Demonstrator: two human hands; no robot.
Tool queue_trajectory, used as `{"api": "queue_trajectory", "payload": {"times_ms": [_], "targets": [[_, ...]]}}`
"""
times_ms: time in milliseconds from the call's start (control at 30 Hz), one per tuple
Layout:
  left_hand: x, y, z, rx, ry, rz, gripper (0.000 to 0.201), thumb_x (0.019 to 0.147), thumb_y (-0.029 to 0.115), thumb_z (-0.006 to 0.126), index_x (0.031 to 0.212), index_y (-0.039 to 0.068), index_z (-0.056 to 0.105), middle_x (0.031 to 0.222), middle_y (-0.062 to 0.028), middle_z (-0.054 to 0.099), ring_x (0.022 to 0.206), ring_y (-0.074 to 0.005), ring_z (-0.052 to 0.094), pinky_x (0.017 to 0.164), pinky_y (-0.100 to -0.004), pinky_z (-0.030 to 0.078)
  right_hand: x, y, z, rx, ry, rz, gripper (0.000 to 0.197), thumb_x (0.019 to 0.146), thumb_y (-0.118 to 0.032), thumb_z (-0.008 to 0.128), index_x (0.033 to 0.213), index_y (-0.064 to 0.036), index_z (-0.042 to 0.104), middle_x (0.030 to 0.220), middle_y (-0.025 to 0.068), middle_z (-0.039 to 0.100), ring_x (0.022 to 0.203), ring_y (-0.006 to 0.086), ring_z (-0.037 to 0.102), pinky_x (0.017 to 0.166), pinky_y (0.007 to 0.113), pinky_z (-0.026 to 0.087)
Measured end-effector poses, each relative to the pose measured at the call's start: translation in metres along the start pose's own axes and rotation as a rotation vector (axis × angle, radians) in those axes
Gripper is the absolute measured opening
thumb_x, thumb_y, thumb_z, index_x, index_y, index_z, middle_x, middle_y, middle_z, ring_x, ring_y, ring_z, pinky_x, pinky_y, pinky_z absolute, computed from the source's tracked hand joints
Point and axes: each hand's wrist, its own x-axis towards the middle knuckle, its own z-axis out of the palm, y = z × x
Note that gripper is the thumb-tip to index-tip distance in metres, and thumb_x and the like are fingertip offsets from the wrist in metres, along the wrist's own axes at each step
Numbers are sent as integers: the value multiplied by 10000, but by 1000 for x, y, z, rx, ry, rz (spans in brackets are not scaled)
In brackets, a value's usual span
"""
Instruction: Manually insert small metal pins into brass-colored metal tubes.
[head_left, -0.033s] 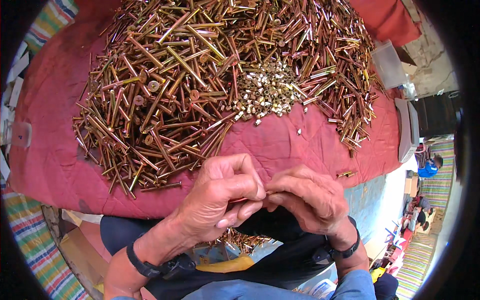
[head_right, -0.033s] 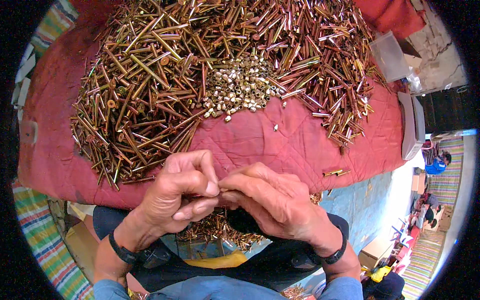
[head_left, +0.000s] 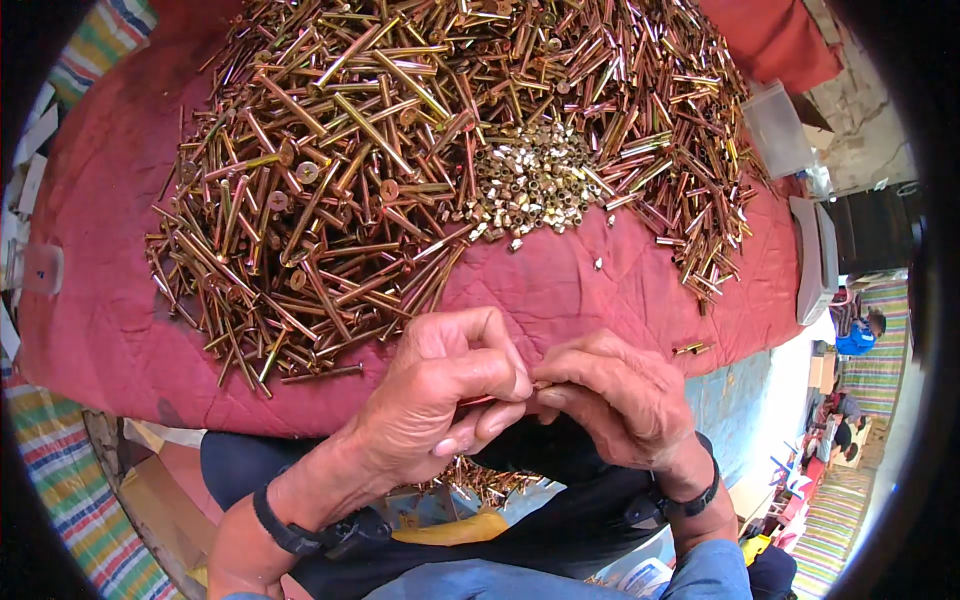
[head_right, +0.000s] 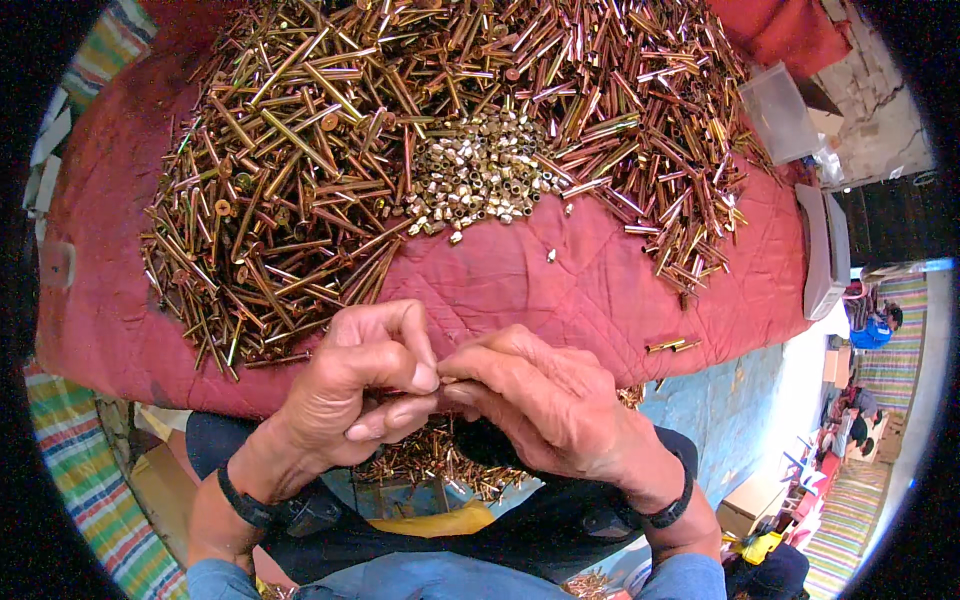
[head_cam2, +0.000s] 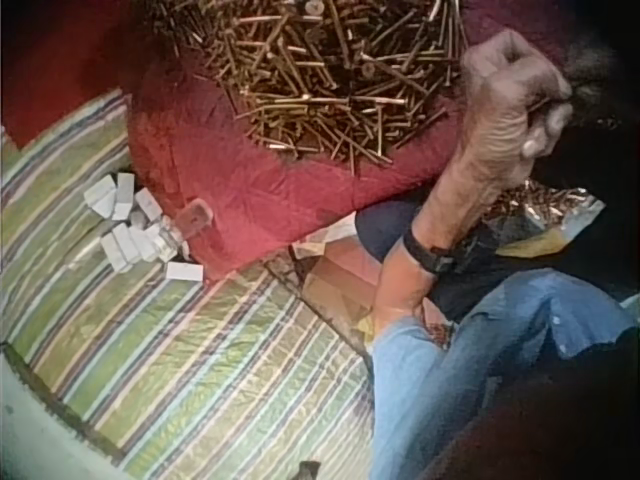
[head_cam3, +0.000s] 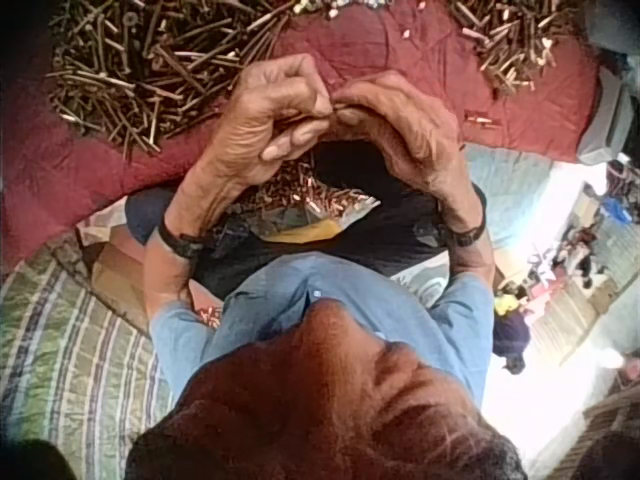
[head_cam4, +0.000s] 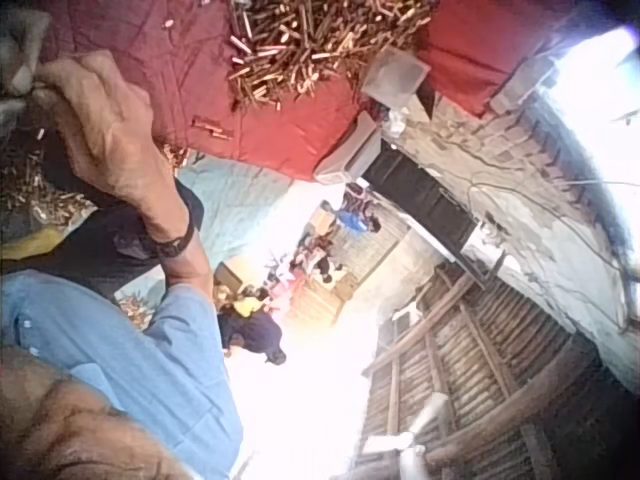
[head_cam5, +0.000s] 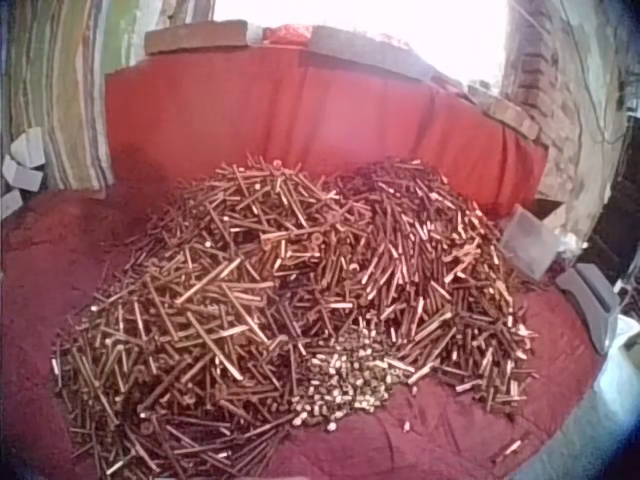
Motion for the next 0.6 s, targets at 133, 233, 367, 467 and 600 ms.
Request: {"api": "queue_trajectory", "payload": {"times_ms": [133, 233, 367, 467, 600], "targets": [[0, -1, 6, 80, 1, 22, 84, 855, 6, 613, 811, 2, 542, 567, -83, 546, 357, -60, 375, 325, -218, 250, -2, -1, 3, -15, -21, 37, 185, 861, 54, 710, 1024, -5, 645, 886, 117, 639, 710, 279, 659, 574, 371, 531], [0, -7, 8, 133, 4, 70, 97, 844, -11, 614, 805, 5, 528, 550, -69, 514, 355, -65, 348, 328, -232, 243, -3, 0, 1, 10, -33, 36, 75, 899, 22, 681, 954, -6, 640, 795, 107, 597, 637, 270, 620, 513, 374, 472], [-1, -2, 10, 112, 6, 32, 96, 833, -18, 615, 806, 4, 526, 544, -64, 506, 354, -67, 351, 328, -234, 244, -12, 9, -11, 139, -65, 164, 78, 927, -55, 667, 871, -3, 656, 696, 100, 574, 592, 263, 607, 499, 351, 441], [0, 0, 5, 36, 5, 24, 96, 849, 9, 623, 804, 9, 538, 566, -87, 549, 360, -58, 388, 324, -215, 259, -3, 0, -13, 188, 66, 197, 104, 909, -85, 703, 859, 1, 673, 712, 99, 622, 620, 250, 638, 527, 325, 466], [-1, 1, 3, 21, 8, 18, 104, 848, 4, 620, 795, 13, 531, 565, -91, 552, 344, -59, 380, 320, -214, 257, 6, -5, -6, 80, 112, 126, 209, 787, -43, 813, 967, 3, 719, 872, 117, 720, 759, 244, 723, 633, 315, 557]]}}
